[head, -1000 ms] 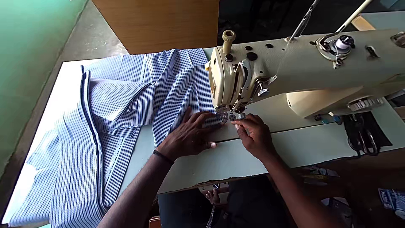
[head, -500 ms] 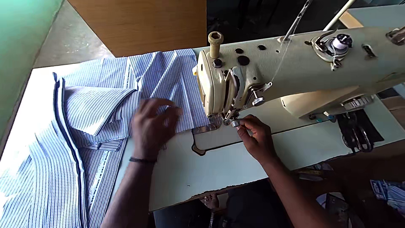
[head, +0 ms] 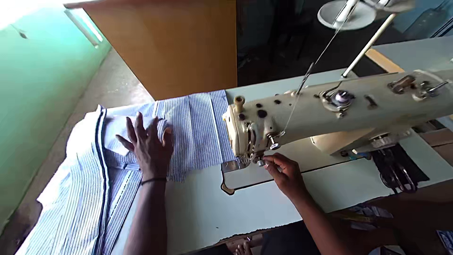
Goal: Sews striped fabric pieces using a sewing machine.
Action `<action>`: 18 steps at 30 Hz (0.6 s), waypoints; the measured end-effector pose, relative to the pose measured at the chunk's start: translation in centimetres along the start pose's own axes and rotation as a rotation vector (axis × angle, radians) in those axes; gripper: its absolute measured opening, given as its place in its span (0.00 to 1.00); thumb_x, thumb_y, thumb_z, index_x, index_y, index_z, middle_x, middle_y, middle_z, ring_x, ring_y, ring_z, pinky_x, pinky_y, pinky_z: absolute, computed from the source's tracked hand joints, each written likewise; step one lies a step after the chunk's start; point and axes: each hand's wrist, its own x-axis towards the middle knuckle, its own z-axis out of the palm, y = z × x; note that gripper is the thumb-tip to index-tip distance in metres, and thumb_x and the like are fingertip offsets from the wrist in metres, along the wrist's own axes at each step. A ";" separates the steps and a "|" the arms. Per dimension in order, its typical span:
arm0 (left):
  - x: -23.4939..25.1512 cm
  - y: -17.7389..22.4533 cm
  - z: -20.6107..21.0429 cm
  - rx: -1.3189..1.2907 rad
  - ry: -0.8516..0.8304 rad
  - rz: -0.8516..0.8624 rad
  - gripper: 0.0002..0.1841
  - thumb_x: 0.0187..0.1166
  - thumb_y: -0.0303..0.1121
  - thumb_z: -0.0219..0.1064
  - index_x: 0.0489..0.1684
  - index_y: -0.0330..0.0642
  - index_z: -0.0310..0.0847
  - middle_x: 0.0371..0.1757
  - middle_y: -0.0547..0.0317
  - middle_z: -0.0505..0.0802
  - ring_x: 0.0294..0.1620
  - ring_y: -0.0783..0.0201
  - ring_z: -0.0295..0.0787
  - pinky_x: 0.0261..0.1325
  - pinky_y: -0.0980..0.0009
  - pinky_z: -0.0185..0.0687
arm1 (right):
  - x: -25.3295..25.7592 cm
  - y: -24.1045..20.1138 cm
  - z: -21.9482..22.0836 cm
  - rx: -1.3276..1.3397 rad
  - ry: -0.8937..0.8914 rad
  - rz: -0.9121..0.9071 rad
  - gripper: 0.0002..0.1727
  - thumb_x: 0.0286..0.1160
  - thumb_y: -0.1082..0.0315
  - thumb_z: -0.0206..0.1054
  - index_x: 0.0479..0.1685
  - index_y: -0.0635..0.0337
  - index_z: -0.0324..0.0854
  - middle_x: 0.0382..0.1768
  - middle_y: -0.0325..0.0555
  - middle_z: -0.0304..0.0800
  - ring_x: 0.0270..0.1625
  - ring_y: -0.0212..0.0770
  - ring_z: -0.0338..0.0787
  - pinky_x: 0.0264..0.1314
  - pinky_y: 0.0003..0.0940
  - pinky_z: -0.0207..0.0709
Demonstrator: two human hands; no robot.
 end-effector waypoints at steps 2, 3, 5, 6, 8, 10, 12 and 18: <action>-0.3 4.0 -1.2 -0.111 0.025 0.125 0.22 0.89 0.44 0.55 0.72 0.42 0.82 0.82 0.40 0.77 0.87 0.38 0.65 0.87 0.37 0.57 | 0.2 0.3 0.3 0.000 -0.004 -0.010 0.14 0.79 0.68 0.60 0.51 0.54 0.92 0.38 0.35 0.90 0.37 0.28 0.88 0.41 0.27 0.87; -0.8 6.3 -1.3 -0.191 -0.038 0.150 0.20 0.89 0.40 0.56 0.70 0.41 0.82 0.77 0.43 0.81 0.81 0.42 0.73 0.83 0.42 0.67 | 0.1 0.3 0.4 -0.007 -0.012 -0.015 0.14 0.80 0.67 0.60 0.51 0.53 0.92 0.37 0.34 0.90 0.36 0.27 0.87 0.40 0.26 0.86; -2.1 10.6 -0.6 -0.382 -0.231 0.137 0.19 0.88 0.37 0.59 0.73 0.43 0.81 0.78 0.48 0.82 0.80 0.47 0.76 0.80 0.44 0.72 | -0.1 0.1 0.4 0.014 -0.008 -0.007 0.14 0.80 0.66 0.60 0.51 0.53 0.93 0.37 0.33 0.90 0.36 0.27 0.87 0.39 0.27 0.86; -2.9 12.0 0.5 -0.454 -0.300 0.129 0.19 0.87 0.36 0.60 0.74 0.44 0.81 0.80 0.48 0.80 0.81 0.46 0.75 0.80 0.43 0.72 | -0.3 0.1 0.3 0.033 0.006 0.009 0.14 0.81 0.66 0.60 0.52 0.53 0.92 0.37 0.34 0.89 0.35 0.28 0.87 0.39 0.28 0.86; -4.6 12.9 3.3 -0.414 -0.351 0.136 0.20 0.87 0.39 0.60 0.76 0.47 0.81 0.82 0.50 0.79 0.83 0.47 0.72 0.84 0.41 0.66 | -1.4 0.0 -0.4 0.015 0.040 0.046 0.15 0.83 0.63 0.60 0.55 0.53 0.92 0.40 0.36 0.90 0.38 0.32 0.89 0.40 0.32 0.88; -5.1 12.9 4.6 -0.272 -0.369 0.172 0.22 0.87 0.42 0.59 0.78 0.51 0.80 0.83 0.53 0.79 0.88 0.49 0.67 0.90 0.40 0.54 | -3.4 0.0 -1.2 -0.179 0.046 0.030 0.17 0.84 0.59 0.57 0.57 0.51 0.91 0.44 0.37 0.91 0.45 0.33 0.91 0.47 0.36 0.89; -5.0 12.8 4.9 -0.240 -0.363 0.176 0.22 0.87 0.44 0.59 0.77 0.54 0.80 0.82 0.57 0.80 0.87 0.52 0.68 0.91 0.42 0.53 | -6.0 -0.4 -1.4 -0.370 0.001 -0.010 0.19 0.82 0.56 0.58 0.58 0.48 0.92 0.54 0.41 0.91 0.58 0.38 0.90 0.59 0.39 0.87; -5.0 12.8 4.5 -0.319 -0.271 0.156 0.20 0.85 0.42 0.61 0.71 0.50 0.84 0.79 0.55 0.83 0.86 0.50 0.69 0.89 0.42 0.56 | -4.8 -1.2 -8.1 0.167 0.233 0.087 0.13 0.83 0.69 0.60 0.55 0.64 0.87 0.50 0.40 0.95 0.54 0.34 0.93 0.56 0.34 0.89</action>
